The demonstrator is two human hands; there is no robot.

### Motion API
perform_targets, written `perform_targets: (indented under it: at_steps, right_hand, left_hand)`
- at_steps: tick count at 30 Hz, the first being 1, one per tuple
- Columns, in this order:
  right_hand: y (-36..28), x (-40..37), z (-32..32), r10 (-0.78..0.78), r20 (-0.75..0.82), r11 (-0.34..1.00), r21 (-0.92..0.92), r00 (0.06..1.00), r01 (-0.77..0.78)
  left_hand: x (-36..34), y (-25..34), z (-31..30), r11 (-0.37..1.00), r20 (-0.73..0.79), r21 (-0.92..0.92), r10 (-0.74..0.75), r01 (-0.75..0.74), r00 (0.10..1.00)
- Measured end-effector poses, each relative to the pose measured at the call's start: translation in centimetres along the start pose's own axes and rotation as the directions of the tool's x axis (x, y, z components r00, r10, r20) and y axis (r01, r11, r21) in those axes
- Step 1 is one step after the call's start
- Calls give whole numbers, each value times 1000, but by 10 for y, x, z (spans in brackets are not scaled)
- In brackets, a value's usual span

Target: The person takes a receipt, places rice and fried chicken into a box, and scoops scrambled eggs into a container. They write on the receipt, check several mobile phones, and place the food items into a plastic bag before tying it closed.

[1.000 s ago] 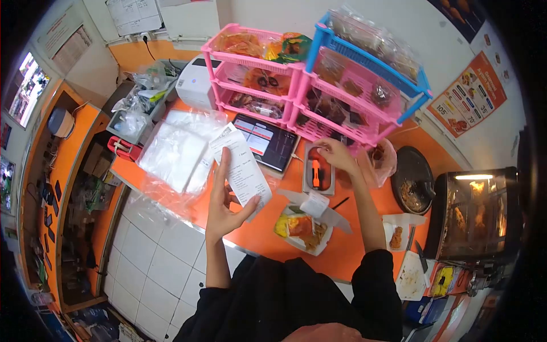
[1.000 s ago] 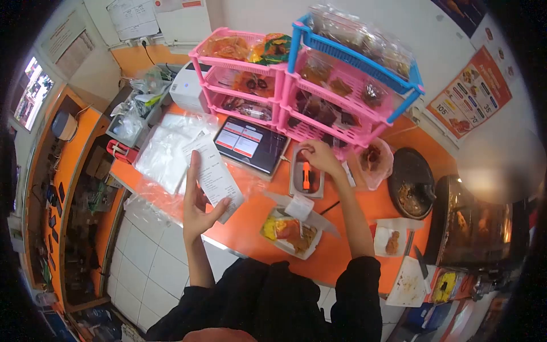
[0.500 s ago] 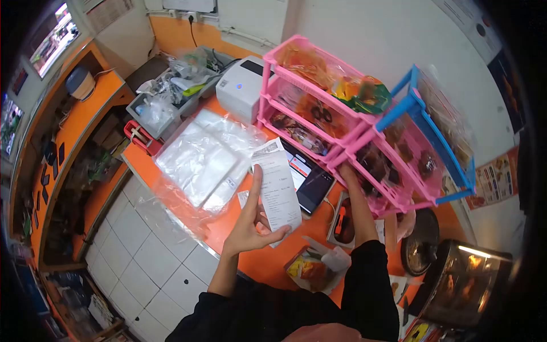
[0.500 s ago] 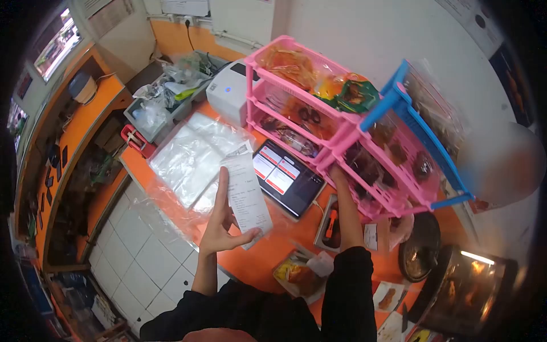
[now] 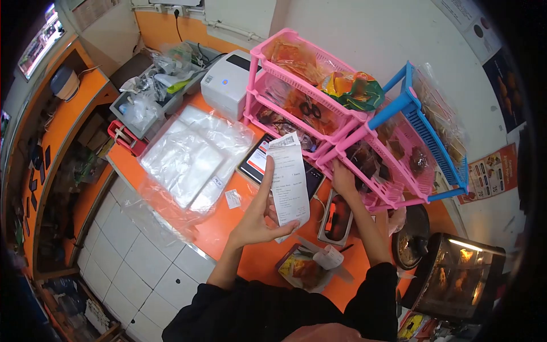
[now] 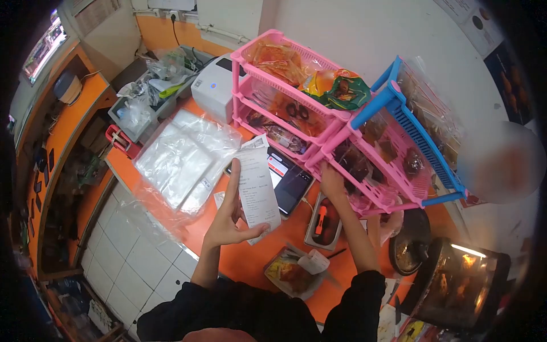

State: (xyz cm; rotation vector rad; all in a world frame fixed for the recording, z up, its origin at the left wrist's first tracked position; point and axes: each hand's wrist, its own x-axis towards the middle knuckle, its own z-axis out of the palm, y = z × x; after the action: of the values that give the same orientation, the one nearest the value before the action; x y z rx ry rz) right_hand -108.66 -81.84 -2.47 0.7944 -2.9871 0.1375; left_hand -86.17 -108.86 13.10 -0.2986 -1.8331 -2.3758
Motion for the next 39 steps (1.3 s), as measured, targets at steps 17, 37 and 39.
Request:
perform_targets:
  at_steps: [17,37,39]
  right_hand:
    - [-115,-44,-209,-117,134,933,355,984,62]
    - [39,-16,-239,112,-293,976,213,950,-49]
    - [58,0,-225,21,-196,987,163,980,11]
  left_hand:
    - [-11,15,10,998,41,54,24,-27,999]
    - [-66,-5,-29,935,-91,331,-106,131,990]
    - [-71,-3,-25,934,-93,337,-95,121,991]
